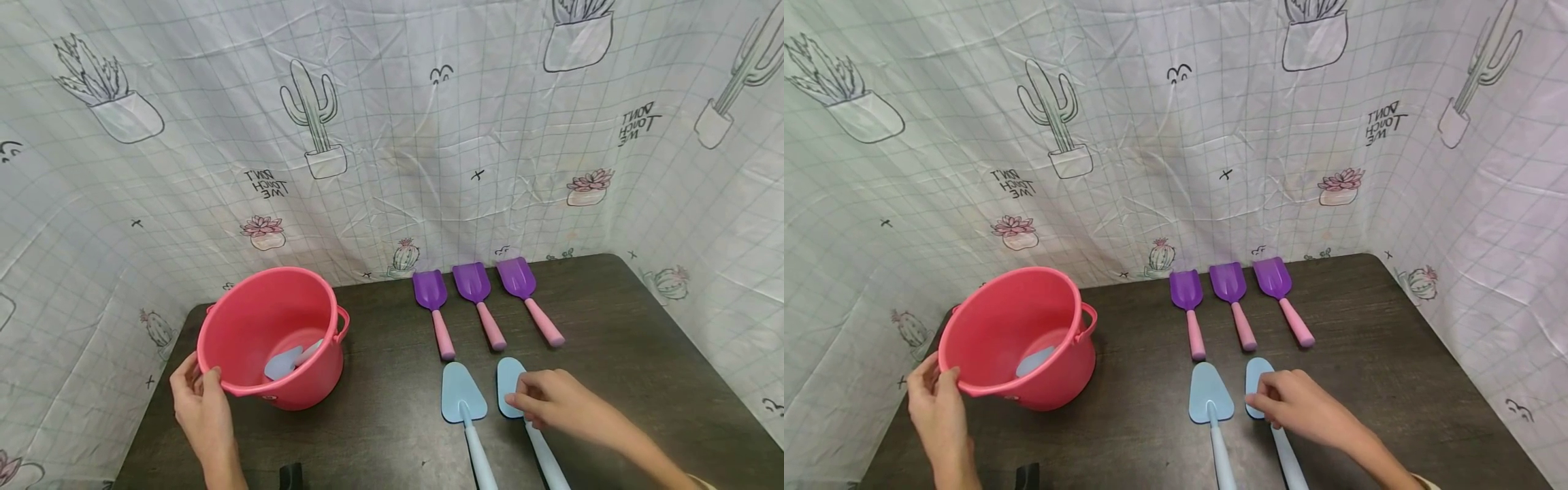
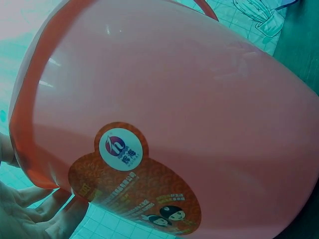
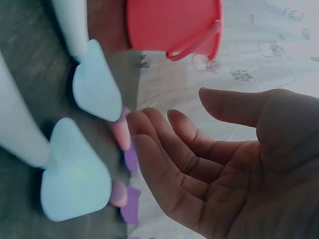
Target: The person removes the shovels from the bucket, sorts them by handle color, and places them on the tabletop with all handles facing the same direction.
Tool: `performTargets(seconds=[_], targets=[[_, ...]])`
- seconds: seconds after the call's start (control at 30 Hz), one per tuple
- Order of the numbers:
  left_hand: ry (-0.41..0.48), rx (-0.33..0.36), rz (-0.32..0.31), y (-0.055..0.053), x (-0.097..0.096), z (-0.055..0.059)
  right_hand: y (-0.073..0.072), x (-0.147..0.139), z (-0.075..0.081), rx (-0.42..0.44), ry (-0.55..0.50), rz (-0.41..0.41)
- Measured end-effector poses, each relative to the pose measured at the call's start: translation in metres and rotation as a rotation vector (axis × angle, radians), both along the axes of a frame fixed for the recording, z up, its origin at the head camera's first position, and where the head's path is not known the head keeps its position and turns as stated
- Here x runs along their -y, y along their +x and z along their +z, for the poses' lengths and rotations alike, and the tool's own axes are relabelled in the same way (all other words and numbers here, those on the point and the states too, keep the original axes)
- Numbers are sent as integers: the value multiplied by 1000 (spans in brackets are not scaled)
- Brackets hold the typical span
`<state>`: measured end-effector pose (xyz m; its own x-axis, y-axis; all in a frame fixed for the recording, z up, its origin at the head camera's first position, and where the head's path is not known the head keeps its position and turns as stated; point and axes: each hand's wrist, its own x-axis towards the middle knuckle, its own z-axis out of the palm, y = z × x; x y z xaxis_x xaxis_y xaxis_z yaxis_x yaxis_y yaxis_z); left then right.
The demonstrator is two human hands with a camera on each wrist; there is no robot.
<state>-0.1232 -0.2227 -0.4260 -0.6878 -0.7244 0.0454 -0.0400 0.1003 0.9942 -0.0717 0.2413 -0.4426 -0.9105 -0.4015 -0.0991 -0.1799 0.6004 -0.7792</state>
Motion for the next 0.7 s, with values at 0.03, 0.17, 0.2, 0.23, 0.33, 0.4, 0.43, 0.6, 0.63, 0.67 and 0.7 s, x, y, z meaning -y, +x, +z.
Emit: performTargets(seconds=[0.03, 0.17, 0.2, 0.23, 0.33, 0.4, 0.43, 0.6, 0.63, 0.67, 0.7], targets=[[-1, 2, -1, 0, 0, 0, 0, 2, 2, -6, -4, 4], [0, 5, -2, 0, 0, 1, -2, 8, 9, -28, -30, 26], [-2, 5, -3, 0, 0, 1, -2, 10, 11, -39, -36, 33], [-2, 5, -5, 0, 0, 1, -2, 12, 13, -47, -38, 36], [-4, 0, -7, 0, 0, 0, -4, 17, 18, -69, -53, 53], [-5, -4, -8, 1, 0, 0, -5, 21, 21, -80, -57, 63], [-6, -6, -9, 1, 0, 0, -6, 23, 23, -84, -61, 68], [-8, -8, -10, 1, 0, 0, -10, 32, 29, -97, -77, 91], [-8, -8, -9, 1, 0, 1, -11, 34, 31, -99, -79, 94], [-10, -7, -9, 1, 0, 1, -12, 36, 32, -100, -81, 94], [-13, -7, -8, 1, 0, 1, -12, 38, 34, -100, -84, 94]])
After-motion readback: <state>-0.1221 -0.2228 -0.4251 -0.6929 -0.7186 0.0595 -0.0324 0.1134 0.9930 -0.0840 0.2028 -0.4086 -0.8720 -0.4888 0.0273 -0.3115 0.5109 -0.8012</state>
